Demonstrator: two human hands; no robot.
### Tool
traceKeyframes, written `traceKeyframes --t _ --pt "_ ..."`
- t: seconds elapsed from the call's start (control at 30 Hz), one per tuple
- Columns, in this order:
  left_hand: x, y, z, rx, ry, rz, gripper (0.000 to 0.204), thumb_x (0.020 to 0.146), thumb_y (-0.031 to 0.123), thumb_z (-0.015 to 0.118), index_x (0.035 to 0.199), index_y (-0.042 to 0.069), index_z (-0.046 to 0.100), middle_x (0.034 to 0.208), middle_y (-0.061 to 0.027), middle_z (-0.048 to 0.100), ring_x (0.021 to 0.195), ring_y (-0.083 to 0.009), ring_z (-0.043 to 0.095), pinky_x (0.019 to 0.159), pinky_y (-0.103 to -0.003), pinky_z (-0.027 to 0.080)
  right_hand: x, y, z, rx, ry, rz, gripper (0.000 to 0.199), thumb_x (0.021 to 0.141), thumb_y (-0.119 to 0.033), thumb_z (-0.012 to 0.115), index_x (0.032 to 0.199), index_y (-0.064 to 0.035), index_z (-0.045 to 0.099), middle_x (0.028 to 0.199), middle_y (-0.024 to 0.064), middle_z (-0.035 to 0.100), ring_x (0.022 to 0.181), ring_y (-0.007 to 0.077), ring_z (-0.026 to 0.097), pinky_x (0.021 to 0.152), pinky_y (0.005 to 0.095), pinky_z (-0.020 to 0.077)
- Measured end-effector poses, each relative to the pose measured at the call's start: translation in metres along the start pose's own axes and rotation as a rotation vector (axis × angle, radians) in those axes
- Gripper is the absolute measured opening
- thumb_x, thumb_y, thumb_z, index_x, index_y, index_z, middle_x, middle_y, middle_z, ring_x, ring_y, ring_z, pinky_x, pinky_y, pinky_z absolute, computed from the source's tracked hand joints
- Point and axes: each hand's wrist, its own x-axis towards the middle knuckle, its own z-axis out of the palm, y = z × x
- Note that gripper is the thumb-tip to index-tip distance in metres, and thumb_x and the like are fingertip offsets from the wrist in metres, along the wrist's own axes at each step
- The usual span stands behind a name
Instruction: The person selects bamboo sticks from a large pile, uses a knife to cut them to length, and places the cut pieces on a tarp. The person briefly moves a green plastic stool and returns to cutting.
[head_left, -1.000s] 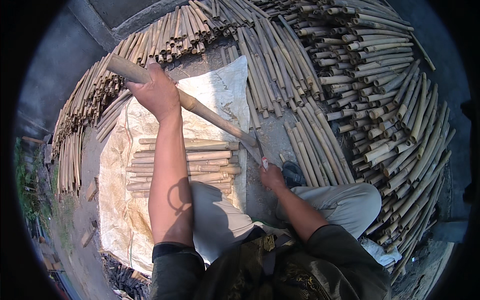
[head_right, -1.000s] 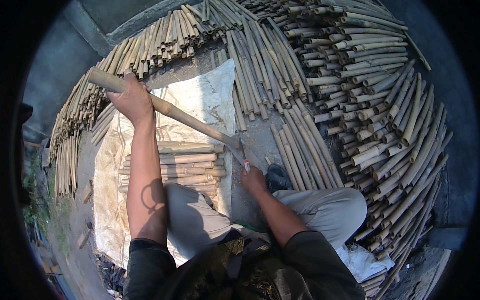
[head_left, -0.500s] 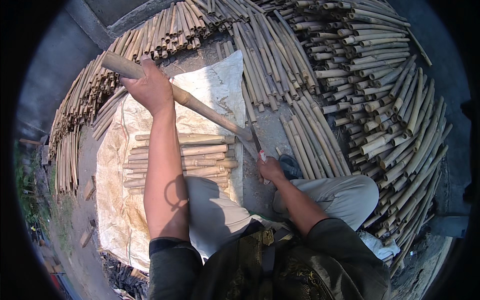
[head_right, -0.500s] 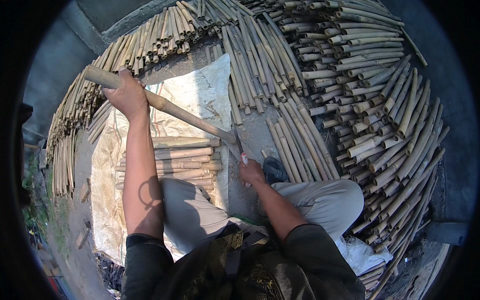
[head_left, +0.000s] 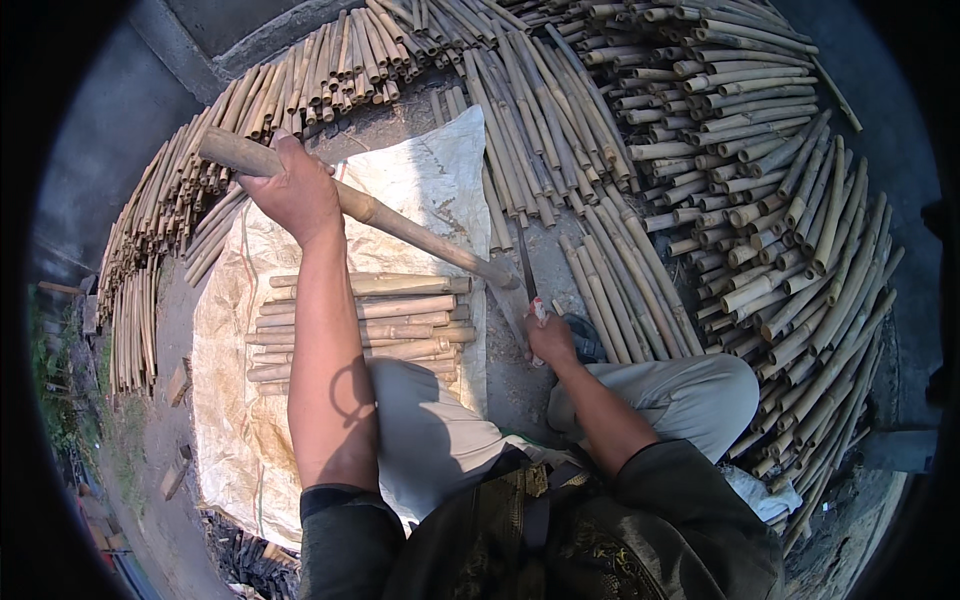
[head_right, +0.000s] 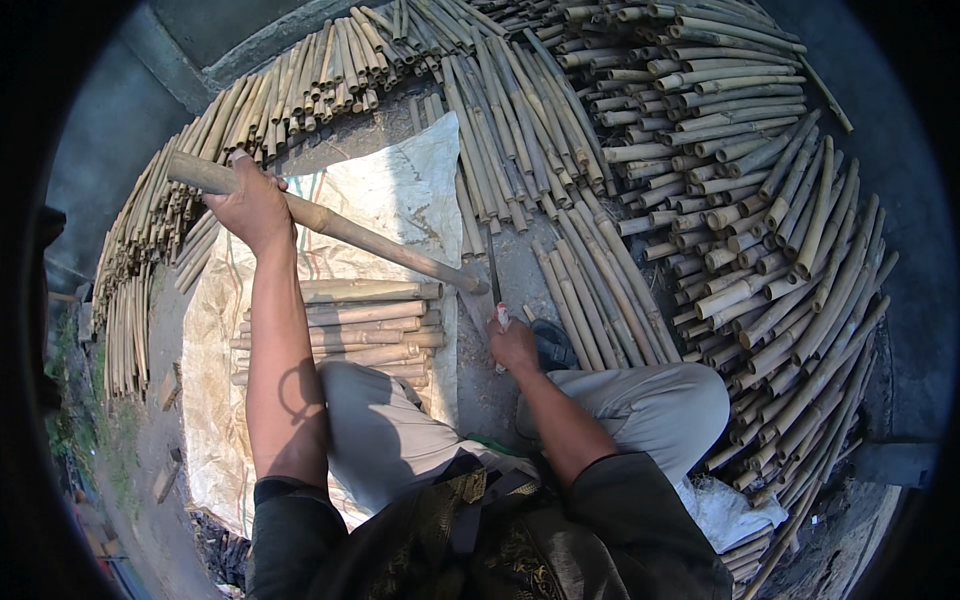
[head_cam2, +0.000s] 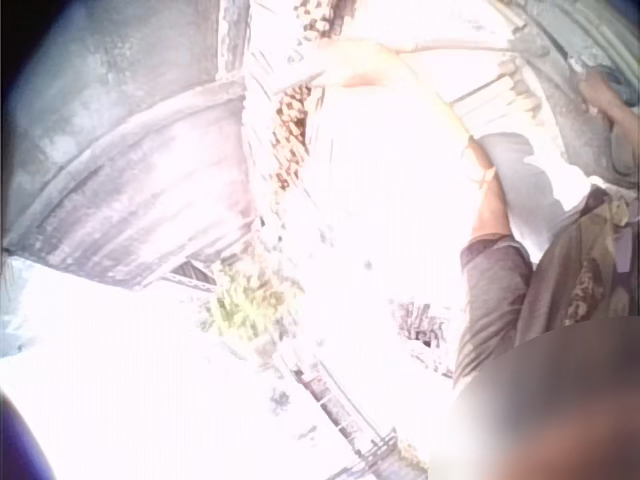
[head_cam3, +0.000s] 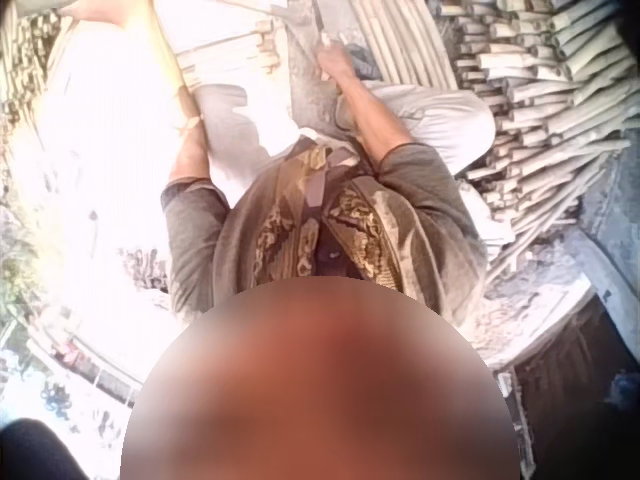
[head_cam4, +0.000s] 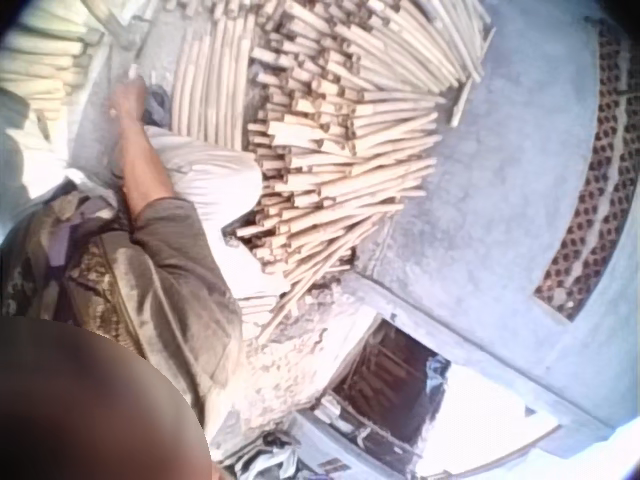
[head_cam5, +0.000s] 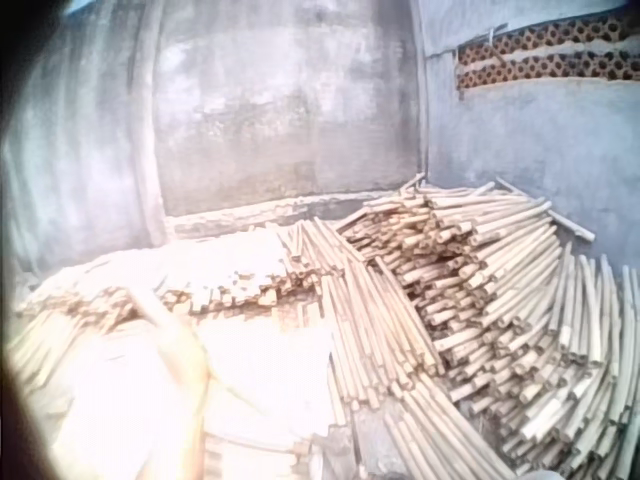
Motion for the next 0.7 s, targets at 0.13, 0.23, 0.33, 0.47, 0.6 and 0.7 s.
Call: traceKeyframes --t 0.13,0.23,0.33,0.47,0.6,0.7 --pt "0.002 -0.001 -0.002 -0.042 -0.035 -0.023 0.029 0.094 0.010 0.061 0.109 -0.001 0.040 0.072 -0.0090 0.054 0.051 -0.0146 0.053 0.046 -0.029 0.046 -0.002 -0.006 -0.002 0.223 0.325 -0.549 0.042 0.096 -0.037 0.058 0.108 0.0023 0.067 0.095 0.0284 0.071 0.093 0.0478 0.068 0.082 0.0529 0.0549" --pt "0.003 -0.001 0.000 -0.078 -0.013 -0.037 0.020 0.090 0.006 0.061 0.094 0.002 0.041 0.068 -0.0069 0.050 0.051 -0.0157 0.052 0.048 -0.031 0.047 -0.008 -0.003 0.004 -0.289 0.113 -0.144 0.041 0.096 -0.038 0.059 0.107 0.0012 0.067 0.095 0.0279 0.071 0.094 0.0493 0.067 0.081 0.0534 0.0539" --pt "0.006 0.000 -0.001 -0.105 -0.043 -0.018 0.020 0.090 0.004 0.060 0.093 0.003 0.041 0.066 -0.0056 0.048 0.050 -0.0152 0.051 0.047 -0.031 0.046 -0.014 0.000 0.007 -0.211 0.040 -0.127 0.043 0.095 -0.040 0.060 0.107 0.0006 0.067 0.094 0.0296 0.070 0.093 0.0501 0.067 0.081 0.0547 0.0535" --pt "0.005 -0.003 -0.005 -0.119 -0.072 -0.017 0.021 0.090 0.005 0.059 0.097 0.004 0.039 0.067 -0.0067 0.050 0.048 -0.0145 0.050 0.045 -0.030 0.046 -0.015 0.001 0.003 -0.091 0.185 -0.273 0.041 0.095 -0.038 0.059 0.107 0.0007 0.067 0.096 0.0298 0.070 0.093 0.0490 0.068 0.083 0.0541 0.0539" --pt "0.002 -0.002 -0.004 -0.082 -0.060 -0.041 0.020 0.091 0.006 0.058 0.098 0.003 0.040 0.069 -0.0073 0.051 0.048 -0.0146 0.050 0.045 -0.030 0.046 -0.012 0.006 0.006 -0.231 0.143 -0.277 0.039 0.094 -0.037 0.060 0.104 0.0002 0.067 0.096 0.0303 0.070 0.093 0.0492 0.067 0.082 0.0539 0.0537" --pt "0.004 0.001 -0.001 -0.068 -0.067 -0.016 0.022 0.093 0.009 0.059 0.101 0.003 0.040 0.070 -0.0070 0.051 0.050 -0.0144 0.051 0.045 -0.030 0.046 -0.010 0.013 0.012 -0.277 0.084 -0.178 0.038 0.094 -0.036 0.062 0.104 0.0000 0.067 0.096 0.0296 0.070 0.093 0.0480 0.068 0.082 0.0539 0.0542"
